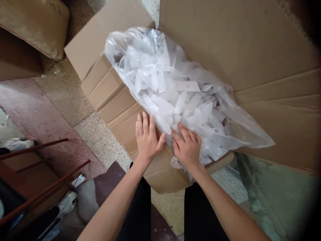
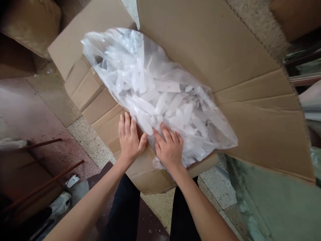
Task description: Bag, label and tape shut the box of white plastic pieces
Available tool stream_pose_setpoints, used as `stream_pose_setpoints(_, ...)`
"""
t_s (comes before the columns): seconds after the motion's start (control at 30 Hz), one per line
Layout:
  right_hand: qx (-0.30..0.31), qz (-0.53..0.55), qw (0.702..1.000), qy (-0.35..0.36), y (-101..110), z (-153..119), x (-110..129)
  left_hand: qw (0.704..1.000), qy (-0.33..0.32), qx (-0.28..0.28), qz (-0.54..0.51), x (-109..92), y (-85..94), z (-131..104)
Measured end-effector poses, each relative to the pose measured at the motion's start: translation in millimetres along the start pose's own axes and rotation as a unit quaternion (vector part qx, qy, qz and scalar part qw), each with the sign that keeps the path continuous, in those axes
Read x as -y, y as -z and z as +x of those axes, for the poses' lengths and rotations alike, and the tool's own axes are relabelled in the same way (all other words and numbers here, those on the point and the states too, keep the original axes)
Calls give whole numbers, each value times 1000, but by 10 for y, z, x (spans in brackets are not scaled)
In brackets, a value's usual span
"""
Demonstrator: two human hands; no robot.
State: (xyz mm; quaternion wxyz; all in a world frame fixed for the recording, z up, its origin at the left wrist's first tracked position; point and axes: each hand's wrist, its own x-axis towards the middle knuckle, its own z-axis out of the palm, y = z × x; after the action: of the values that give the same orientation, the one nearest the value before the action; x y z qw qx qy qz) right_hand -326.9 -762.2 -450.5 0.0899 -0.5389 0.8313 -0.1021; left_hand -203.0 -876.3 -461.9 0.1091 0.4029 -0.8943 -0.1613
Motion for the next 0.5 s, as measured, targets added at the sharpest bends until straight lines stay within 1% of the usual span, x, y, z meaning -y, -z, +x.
stream_pose_setpoints(0.13, -39, -64, 997, -33, -186, 128, -42, 993, -116, -7, 5, -8, 12, -32)
stream_pose_setpoints(0.2, -42, -77, 995, -51, -295, 183, -45, 985, -174, -11, 5, -9, 25, -26)
stream_pose_setpoints(0.3, -2, -62, 996, -63, -453, 248, -28, 962, -272, 6, 2, -8, 49, 17)
stream_pose_setpoints(0.37, 32, -45, 997, -62, -539, 293, -3, 947, -319, 43, 4, -12, 70, 61)
stream_pose_setpoints(0.43, 63, -29, 996, -58, -586, 332, 31, 938, -334, 87, 13, -25, 93, 101)
stream_pose_setpoints(0.5, 86, -17, 995, -52, -564, 338, 60, 936, -330, 121, 24, -45, 116, 125)
